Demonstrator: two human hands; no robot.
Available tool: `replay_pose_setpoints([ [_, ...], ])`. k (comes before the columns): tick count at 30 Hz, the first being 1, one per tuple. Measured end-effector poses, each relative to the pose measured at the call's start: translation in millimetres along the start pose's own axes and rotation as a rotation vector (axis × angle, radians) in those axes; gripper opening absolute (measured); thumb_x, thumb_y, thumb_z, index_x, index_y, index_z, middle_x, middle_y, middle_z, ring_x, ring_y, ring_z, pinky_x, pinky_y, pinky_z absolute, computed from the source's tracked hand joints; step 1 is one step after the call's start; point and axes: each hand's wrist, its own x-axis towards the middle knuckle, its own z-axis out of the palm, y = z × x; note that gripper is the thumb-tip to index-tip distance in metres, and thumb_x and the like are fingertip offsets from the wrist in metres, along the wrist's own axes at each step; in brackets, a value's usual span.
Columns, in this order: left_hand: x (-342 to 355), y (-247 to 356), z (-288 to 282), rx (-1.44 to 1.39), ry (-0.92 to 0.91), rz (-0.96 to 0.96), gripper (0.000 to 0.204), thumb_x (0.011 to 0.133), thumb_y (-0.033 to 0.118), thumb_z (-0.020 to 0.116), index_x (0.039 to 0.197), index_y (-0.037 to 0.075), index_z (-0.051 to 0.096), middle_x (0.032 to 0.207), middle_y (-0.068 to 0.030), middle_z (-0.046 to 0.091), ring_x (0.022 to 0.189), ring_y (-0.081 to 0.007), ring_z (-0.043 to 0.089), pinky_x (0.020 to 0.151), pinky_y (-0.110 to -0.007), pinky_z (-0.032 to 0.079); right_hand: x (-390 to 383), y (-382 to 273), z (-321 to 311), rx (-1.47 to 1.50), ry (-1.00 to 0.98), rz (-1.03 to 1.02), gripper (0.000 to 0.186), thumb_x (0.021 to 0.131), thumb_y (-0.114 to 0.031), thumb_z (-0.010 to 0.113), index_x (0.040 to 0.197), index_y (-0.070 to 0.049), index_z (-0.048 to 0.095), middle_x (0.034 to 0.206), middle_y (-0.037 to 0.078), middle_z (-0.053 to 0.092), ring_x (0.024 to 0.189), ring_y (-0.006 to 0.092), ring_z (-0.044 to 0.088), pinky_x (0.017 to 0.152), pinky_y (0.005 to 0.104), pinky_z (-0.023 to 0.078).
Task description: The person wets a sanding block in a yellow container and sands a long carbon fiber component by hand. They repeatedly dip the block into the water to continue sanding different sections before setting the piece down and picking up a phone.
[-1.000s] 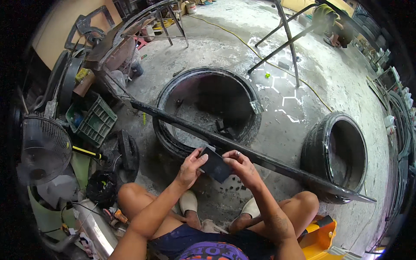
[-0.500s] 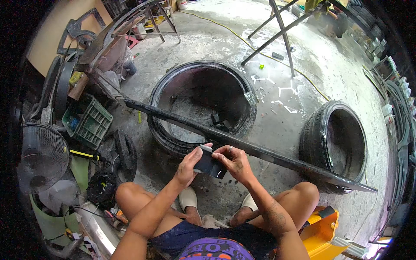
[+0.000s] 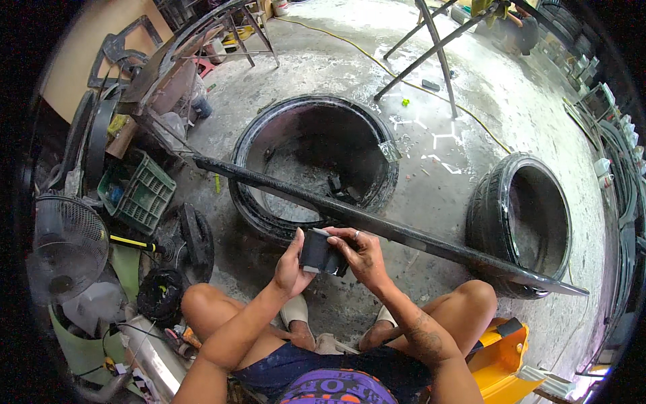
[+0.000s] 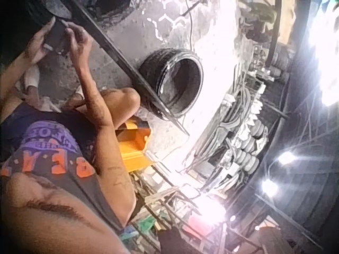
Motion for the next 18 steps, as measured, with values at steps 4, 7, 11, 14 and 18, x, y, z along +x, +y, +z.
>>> replay_pose_setpoints([
  [4,-1,2,2,-0.039,-0.09,0.028,0.061,0.107,0.049,0.036,0.143,0.002,0.046,0.128,-0.0102,0.061,0.117,-0.018,0.061,0.101,-0.035,0.05,-1,1,2,0.002,0.026,-0.016,0.02,0.097,-0.007,0.065,0.114,0.002,0.07,0.111,0.008,0.073,0.098,0.0098,0.065,0.09,0.0256,0.053],
  [7,-1,5,-1,0.077,-0.037,0.029,0.058,0.108,0.046,0.035,0.14,0.0,0.049,0.126,-0.0106,0.062,0.113,-0.0177,0.063,0.098,-0.033,0.052,-1,-3,5,0.008,0.014,-0.016,0.02,0.096,-0.006,0.065,0.113,0.003,0.07,0.111,0.009,0.073,0.098,0.0101,0.065,0.09,0.0257,0.053],
  [11,-2,15,0,0.173,-0.044,0.016,0.054,0.108,0.041,0.035,0.136,-0.003,0.05,0.124,-0.015,0.062,0.113,-0.0209,0.063,0.097,-0.036,0.053,-1,-2,2,0.048,-0.007,-0.079,0.019,0.093,-0.007,0.068,0.11,-0.001,0.073,0.106,0.01,0.075,0.093,0.012,0.067,0.084,0.029,0.055],
  [14,0,16,0,0.182,-0.029,0.007,0.05,0.109,0.037,0.036,0.134,-0.003,0.052,0.12,-0.0142,0.064,0.107,-0.0197,0.065,0.094,-0.034,0.054,2,-11,-4,0.022,-0.053,-0.079,0.019,0.093,-0.007,0.069,0.111,-0.001,0.072,0.107,0.01,0.075,0.094,0.012,0.067,0.086,0.0291,0.055],
  [18,1,21,3,0.52,0.096,0.099,0.047,0.109,0.034,0.037,0.125,-0.002,0.063,0.11,-0.0089,0.068,0.103,-0.014,0.063,0.092,-0.028,0.049,4,-9,3,-0.08,0.073,-0.102,0.021,0.089,-0.016,0.075,0.101,0.0,0.073,0.094,0.012,0.074,0.081,0.0167,0.068,0.072,0.0308,0.054],
])
